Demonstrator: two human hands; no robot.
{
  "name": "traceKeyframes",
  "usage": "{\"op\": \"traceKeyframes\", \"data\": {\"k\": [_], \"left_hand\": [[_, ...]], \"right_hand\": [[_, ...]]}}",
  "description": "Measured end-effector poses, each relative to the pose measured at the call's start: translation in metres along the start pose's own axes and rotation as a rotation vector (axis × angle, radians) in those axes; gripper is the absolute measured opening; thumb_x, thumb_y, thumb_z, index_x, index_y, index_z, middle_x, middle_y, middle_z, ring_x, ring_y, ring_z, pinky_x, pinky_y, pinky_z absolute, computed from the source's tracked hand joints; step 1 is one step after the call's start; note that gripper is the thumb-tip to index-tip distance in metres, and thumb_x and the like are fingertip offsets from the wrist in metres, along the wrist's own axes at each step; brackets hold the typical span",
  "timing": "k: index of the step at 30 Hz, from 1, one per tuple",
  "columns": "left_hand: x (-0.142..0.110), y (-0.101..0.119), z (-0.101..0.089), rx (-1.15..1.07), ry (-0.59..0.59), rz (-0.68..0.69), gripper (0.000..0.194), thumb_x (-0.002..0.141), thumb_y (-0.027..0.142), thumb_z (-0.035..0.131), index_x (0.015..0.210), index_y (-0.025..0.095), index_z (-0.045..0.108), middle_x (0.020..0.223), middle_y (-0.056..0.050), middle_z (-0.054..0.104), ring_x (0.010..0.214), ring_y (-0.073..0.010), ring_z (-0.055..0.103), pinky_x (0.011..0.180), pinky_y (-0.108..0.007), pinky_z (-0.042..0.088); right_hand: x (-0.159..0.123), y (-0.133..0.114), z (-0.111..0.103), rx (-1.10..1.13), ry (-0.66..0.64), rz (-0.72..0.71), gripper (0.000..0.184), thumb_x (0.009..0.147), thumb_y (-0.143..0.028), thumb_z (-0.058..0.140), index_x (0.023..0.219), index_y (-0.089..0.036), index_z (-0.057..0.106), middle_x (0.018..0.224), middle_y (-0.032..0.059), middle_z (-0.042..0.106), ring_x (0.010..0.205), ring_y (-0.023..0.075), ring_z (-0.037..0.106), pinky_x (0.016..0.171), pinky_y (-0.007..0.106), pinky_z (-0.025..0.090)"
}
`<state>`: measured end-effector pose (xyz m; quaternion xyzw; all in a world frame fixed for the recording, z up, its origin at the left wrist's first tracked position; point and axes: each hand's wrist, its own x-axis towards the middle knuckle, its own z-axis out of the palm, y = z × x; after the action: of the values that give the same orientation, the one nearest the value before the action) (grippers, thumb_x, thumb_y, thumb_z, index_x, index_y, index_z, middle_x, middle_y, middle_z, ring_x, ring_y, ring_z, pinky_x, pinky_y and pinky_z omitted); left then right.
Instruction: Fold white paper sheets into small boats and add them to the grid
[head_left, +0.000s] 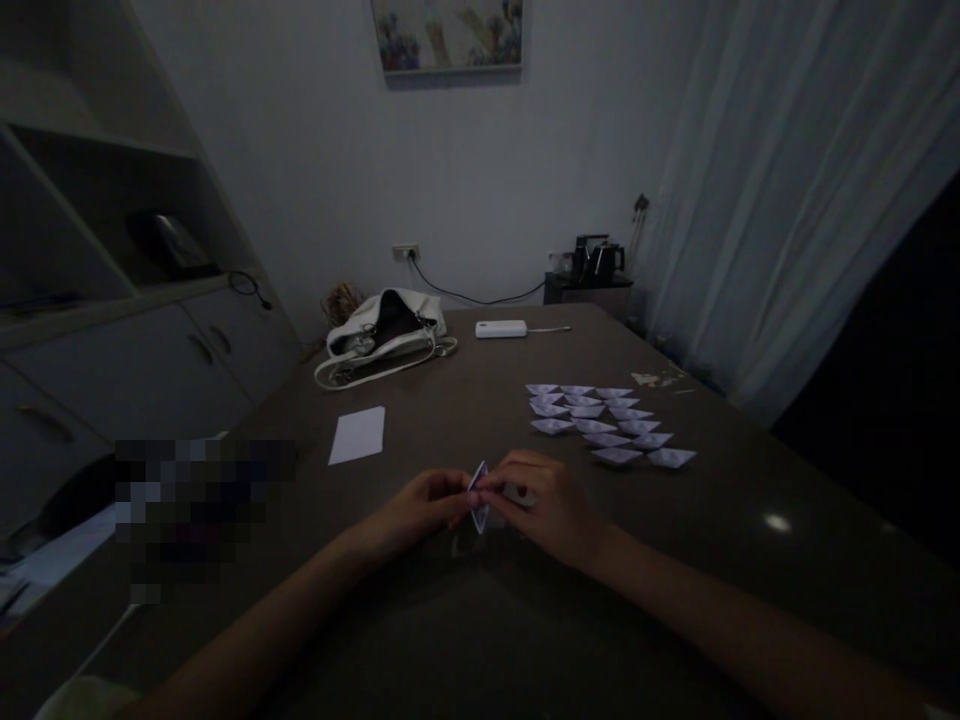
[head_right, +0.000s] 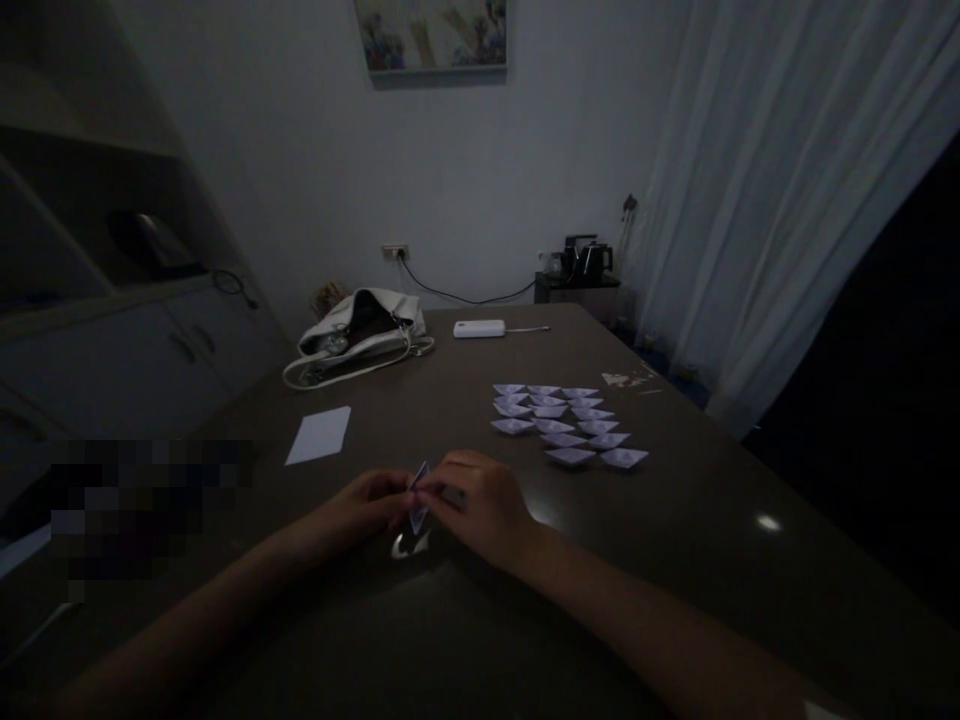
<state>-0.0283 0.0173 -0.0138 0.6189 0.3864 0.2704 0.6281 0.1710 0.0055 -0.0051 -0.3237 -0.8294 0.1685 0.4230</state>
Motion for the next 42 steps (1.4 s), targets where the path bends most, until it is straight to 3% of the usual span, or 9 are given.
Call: {"op": "traceKeyframes", "data": {"k": [4, 9, 19, 24, 37, 40, 42], "left_hand": [[-0.003, 0.003, 0.002, 0.008, -0.054, -0.036, 0.035, 0.076, 0.046, 0.066, 0.08, 0.012, 0.058, 0.066, 0.003, 0.05, 0.058, -0.0088, 0.04, 0.054, -0.021, 0.029], [-0.005, 0.005, 0.001, 0.121, -0.104, -0.038, 0.038, 0.08, 0.05, 0.06, 0.077, 0.013, 0.056, 0.066, 0.003, 0.048, 0.06, -0.0093, 0.042, 0.057, -0.021, 0.031], [-0.011, 0.011, 0.007, 0.262, -0.075, -0.035, 0.04, 0.079, 0.056, 0.057, 0.08, 0.015, 0.055, 0.072, 0.002, 0.05, 0.069, -0.0129, 0.046, 0.064, -0.023, 0.038], [-0.01, 0.009, 0.006, 0.33, -0.113, -0.032, 0.038, 0.083, 0.053, 0.053, 0.082, 0.015, 0.054, 0.071, 0.002, 0.048, 0.067, -0.0123, 0.045, 0.061, -0.022, 0.036], [-0.008, 0.014, 0.011, 0.414, 0.009, -0.016, 0.039, 0.084, 0.054, 0.048, 0.079, 0.017, 0.056, 0.069, 0.001, 0.053, 0.068, -0.0157, 0.051, 0.064, -0.024, 0.043], [-0.008, 0.016, 0.013, 0.374, 0.094, -0.037, 0.041, 0.085, 0.057, 0.046, 0.081, 0.018, 0.057, 0.069, 0.0, 0.056, 0.065, -0.0158, 0.052, 0.062, -0.024, 0.043], [-0.007, 0.016, 0.013, 0.312, 0.118, -0.053, 0.044, 0.085, 0.059, 0.043, 0.086, 0.017, 0.057, 0.069, -0.001, 0.058, 0.063, -0.0157, 0.052, 0.059, -0.024, 0.043]], "right_hand": [[0.008, 0.0, -0.01, 0.09, 0.065, 0.098, 0.012, 0.082, -0.02, 0.063, 0.092, -0.017, 0.068, 0.075, 0.0013, 0.064, 0.061, 0.01, 0.053, 0.056, 0.021, 0.039], [0.011, 0.004, -0.016, 0.157, -0.047, 0.105, 0.009, 0.081, -0.023, 0.064, 0.078, -0.017, 0.07, 0.071, 0.0008, 0.062, 0.058, 0.0089, 0.051, 0.051, 0.02, 0.037], [0.009, 0.002, -0.026, -0.138, -0.149, -0.253, 0.014, 0.086, -0.026, 0.059, 0.081, -0.017, 0.068, 0.079, 0.003, 0.064, 0.074, 0.0132, 0.056, 0.066, 0.026, 0.039], [0.008, -0.001, -0.028, -0.28, -0.195, -0.306, 0.014, 0.086, -0.026, 0.058, 0.078, -0.017, 0.065, 0.079, 0.002, 0.065, 0.072, 0.0141, 0.055, 0.066, 0.028, 0.034], [0.011, 0.001, -0.034, -0.275, -0.269, -0.21, 0.013, 0.087, -0.024, 0.058, 0.082, -0.015, 0.066, 0.084, 0.0033, 0.065, 0.078, 0.0142, 0.056, 0.072, 0.026, 0.038], [0.015, 0.006, -0.043, -0.217, -0.26, -0.103, 0.011, 0.086, -0.024, 0.059, 0.084, -0.017, 0.067, 0.084, 0.0028, 0.065, 0.078, 0.013, 0.057, 0.072, 0.025, 0.039], [0.019, 0.016, -0.055, -0.208, -0.187, 0.038, 0.009, 0.083, -0.022, 0.062, 0.08, -0.017, 0.069, 0.08, 0.0016, 0.064, 0.074, 0.0119, 0.056, 0.069, 0.024, 0.039]]}}
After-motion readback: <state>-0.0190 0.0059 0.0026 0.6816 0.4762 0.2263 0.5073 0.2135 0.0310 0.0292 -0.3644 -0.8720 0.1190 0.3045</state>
